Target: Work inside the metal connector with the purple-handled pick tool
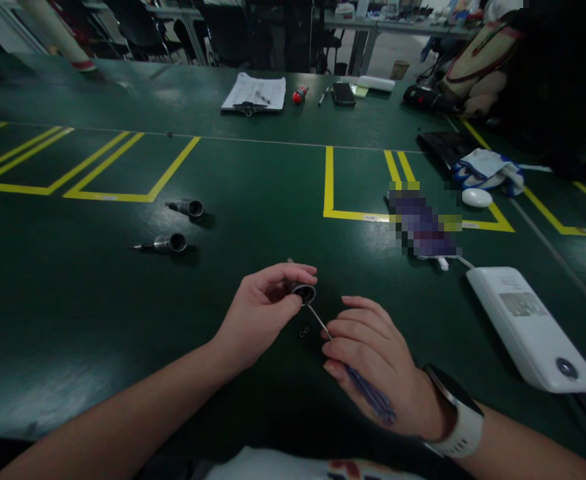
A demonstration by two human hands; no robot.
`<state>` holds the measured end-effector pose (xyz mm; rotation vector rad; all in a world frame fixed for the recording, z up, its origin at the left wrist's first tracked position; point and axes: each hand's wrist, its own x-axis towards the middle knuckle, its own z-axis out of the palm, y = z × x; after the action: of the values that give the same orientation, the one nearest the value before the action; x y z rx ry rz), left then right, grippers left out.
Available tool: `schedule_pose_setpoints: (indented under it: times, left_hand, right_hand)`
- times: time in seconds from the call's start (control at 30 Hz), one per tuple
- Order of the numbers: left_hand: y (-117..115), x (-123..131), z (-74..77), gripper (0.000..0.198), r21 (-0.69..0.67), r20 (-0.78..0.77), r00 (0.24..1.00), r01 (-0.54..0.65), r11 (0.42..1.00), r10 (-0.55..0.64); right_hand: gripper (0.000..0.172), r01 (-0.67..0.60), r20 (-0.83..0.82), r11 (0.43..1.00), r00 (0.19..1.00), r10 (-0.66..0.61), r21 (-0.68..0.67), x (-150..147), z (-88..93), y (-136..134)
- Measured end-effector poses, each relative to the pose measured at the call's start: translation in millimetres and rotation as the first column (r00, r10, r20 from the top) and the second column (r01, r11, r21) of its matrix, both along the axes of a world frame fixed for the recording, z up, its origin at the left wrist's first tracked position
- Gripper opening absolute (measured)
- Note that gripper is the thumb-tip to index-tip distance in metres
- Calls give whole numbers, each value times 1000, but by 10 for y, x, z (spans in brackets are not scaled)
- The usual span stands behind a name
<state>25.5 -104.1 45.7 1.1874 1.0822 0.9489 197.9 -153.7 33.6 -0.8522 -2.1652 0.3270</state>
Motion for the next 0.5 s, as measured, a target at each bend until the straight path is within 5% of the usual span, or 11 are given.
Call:
schedule_pose_setpoints:
  times: [0.5]
  left_hand:
    - [3,15,-38,17,-17,-21,1000,-12,1000,12]
  right_hand:
    - [7,-2,9,1000,1000,3,-6,-7,4,-19]
